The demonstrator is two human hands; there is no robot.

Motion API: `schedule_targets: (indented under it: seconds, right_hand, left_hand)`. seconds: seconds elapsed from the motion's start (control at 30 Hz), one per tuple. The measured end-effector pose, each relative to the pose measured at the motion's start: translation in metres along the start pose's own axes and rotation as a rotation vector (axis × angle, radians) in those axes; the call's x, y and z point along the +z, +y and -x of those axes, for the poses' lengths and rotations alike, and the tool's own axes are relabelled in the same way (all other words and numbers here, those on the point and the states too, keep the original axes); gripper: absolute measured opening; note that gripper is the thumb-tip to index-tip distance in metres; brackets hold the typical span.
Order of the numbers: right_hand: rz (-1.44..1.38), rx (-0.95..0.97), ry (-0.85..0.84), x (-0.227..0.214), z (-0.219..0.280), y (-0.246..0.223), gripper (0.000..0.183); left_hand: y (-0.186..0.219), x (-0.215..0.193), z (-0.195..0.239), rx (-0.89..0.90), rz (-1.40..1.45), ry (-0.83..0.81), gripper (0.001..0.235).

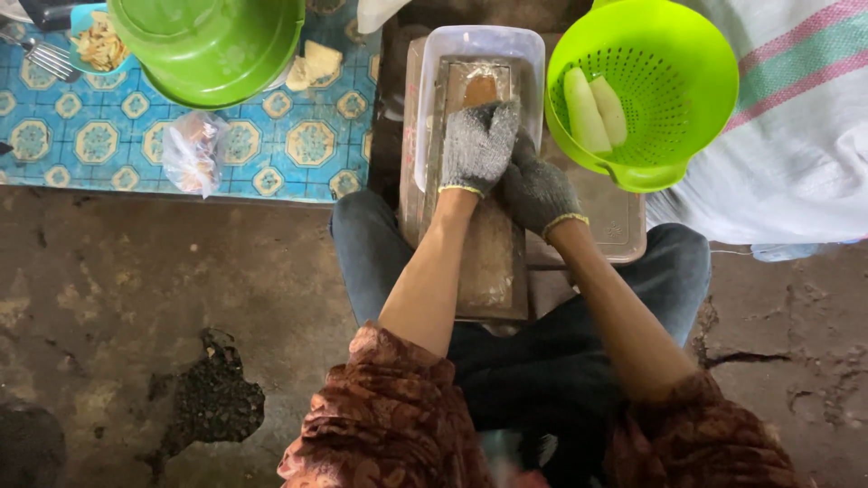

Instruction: Grating a white vegetable on a manual grater box.

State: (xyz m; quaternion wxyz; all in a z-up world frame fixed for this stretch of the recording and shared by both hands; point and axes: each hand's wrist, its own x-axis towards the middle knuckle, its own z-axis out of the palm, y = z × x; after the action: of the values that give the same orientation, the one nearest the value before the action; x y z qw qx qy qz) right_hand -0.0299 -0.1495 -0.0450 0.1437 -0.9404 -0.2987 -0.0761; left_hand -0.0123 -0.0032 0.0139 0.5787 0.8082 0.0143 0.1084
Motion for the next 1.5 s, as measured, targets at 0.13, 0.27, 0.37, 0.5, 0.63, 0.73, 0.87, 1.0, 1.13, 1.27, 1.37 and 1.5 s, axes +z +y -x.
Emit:
schedule_targets:
  seconds: [0.13,0.27,0.37,0.5,0.63,0.73,0.87,1.0,1.13,1.27,1.37,1.5]
  right_hand:
    - [-0.034,0.095,-0.107,0.001,-0.002,0.002,0.045]
    - [-0.032,0.005,0.014,0.004,-0.001,0.004,0.043]
    - [-0.002,0.016,-0.009,0.001,-0.002,0.000,0.042]
    - [-0.045,0.022,0.047,-0.004,0.001,-0.004,0.038]
    - [-0.126,0.134,-0.106,-0.013,-0.002,-0.009,0.038]
    - [-0.004,0.027,0.039,-0.005,-0.001,-0.005,0.033]
    - [-0.004,0.058,0.007,-0.001,0.001,-0.004,0.026]
    - [-0.368,0.506,-0.131,-0.022,-0.005,-0.019,0.050]
    - [-0.434,0.550,-0.144,-0.036,-0.004,-0.030,0.061]
    - [-0.424,0.636,-0.212,-0.050,-0.012,-0.037,0.061]
    - [-0.447,0.645,-0.219,-0.057,-0.013,-0.042,0.069]
    - [-0.441,0.666,-0.270,-0.064,-0.018,-0.042,0.070]
  left_hand:
    - [0.010,0.001,0.002,0.021,0.006,0.044,0.046]
    - [0.007,0.002,0.000,0.011,-0.035,0.073,0.046]
    - [0.003,0.005,-0.004,0.008,-0.033,0.090,0.046]
    - [-0.014,0.013,-0.014,0.006,-0.085,0.081,0.043]
    - [-0.010,0.010,-0.013,-0.023,-0.024,0.090,0.041]
    - [-0.005,0.011,-0.014,-0.066,-0.008,0.093,0.043]
    - [-0.013,0.015,-0.017,-0.044,-0.051,0.141,0.045]
    - [-0.035,0.030,-0.035,0.037,-0.076,0.199,0.035]
    - [-0.043,0.034,-0.046,-0.089,-0.065,0.152,0.039]
    - [-0.043,0.031,-0.064,-0.026,-0.101,0.155,0.039]
    - [-0.040,0.031,-0.072,-0.038,-0.084,0.168,0.044]
    - [-0.041,0.033,-0.085,-0.105,-0.086,0.168,0.045]
